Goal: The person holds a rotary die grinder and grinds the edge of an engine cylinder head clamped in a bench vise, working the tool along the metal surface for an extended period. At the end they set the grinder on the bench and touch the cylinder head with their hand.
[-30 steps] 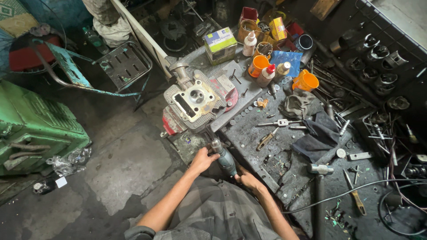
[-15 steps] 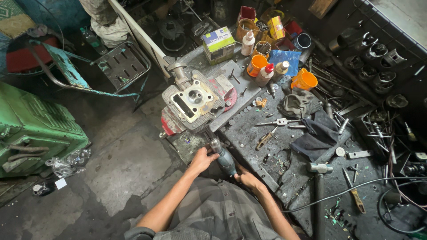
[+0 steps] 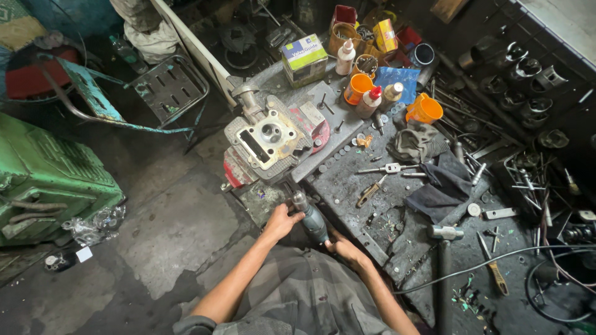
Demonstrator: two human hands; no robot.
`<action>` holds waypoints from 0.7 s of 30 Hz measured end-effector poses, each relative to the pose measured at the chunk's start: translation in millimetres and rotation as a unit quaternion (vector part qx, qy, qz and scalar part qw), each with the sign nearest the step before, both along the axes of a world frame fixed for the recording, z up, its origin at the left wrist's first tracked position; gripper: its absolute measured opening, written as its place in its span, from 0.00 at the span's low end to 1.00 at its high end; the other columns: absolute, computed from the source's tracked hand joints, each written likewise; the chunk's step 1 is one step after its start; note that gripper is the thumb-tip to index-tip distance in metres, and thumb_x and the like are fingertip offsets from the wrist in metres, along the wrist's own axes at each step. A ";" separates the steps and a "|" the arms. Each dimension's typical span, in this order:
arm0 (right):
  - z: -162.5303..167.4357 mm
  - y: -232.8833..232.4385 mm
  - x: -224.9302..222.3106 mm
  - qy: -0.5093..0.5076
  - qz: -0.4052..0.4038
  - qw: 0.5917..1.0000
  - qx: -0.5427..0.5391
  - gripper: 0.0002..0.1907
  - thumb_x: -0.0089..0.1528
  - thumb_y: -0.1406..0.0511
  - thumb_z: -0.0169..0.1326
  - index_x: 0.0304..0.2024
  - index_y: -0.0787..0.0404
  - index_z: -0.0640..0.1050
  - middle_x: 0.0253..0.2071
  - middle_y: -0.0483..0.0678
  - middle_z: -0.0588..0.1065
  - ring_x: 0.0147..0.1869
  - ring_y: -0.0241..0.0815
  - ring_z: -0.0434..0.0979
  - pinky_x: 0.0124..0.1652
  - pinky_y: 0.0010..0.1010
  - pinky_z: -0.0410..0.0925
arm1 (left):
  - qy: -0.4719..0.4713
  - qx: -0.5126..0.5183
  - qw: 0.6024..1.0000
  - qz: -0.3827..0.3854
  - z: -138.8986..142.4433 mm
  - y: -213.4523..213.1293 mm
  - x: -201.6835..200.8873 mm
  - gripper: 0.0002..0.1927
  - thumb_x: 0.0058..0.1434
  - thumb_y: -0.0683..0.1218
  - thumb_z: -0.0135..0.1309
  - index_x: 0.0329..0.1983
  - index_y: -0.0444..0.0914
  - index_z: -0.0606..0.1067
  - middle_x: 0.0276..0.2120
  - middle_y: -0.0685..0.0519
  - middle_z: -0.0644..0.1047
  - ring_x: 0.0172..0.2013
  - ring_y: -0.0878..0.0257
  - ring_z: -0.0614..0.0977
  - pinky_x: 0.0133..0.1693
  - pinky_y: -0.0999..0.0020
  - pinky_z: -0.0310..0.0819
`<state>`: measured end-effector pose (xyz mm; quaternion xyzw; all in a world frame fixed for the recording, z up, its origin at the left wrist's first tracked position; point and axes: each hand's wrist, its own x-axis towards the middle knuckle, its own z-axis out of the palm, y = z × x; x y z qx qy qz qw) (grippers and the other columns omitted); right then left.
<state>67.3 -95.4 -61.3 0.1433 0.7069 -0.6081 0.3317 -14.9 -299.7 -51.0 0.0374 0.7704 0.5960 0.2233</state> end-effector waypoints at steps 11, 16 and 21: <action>4.1 1.5 -0.6 0.026 0.008 0.999 -0.017 0.41 0.59 0.65 0.54 0.74 0.62 0.56 0.74 0.53 0.62 0.77 0.45 0.58 0.70 0.34 0.52 | 0.018 0.025 0.999 0.010 0.3 0.6 1.7 0.22 0.57 0.44 0.63 0.55 0.35 0.76 0.50 0.47 0.83 0.52 0.58 0.83 0.54 0.63 0.72; 8.9 -1.7 -1.9 -0.014 -0.005 1.000 -0.005 0.44 0.58 0.63 0.58 0.74 0.62 0.56 0.72 0.54 0.64 0.74 0.45 0.63 0.68 0.34 0.56 | 0.017 -0.010 1.000 0.010 -0.4 1.2 2.6 0.22 0.57 0.46 0.64 0.54 0.35 0.77 0.48 0.46 0.84 0.50 0.58 0.84 0.53 0.63 0.73; 10.7 -2.1 -2.7 0.019 0.000 1.000 0.006 0.46 0.56 0.62 0.60 0.74 0.62 0.57 0.71 0.55 0.65 0.72 0.46 0.64 0.67 0.34 0.56 | 0.009 -0.041 0.999 0.033 -1.1 3.6 1.7 0.23 0.57 0.48 0.66 0.53 0.34 0.77 0.46 0.44 0.83 0.49 0.55 0.84 0.52 0.61 0.74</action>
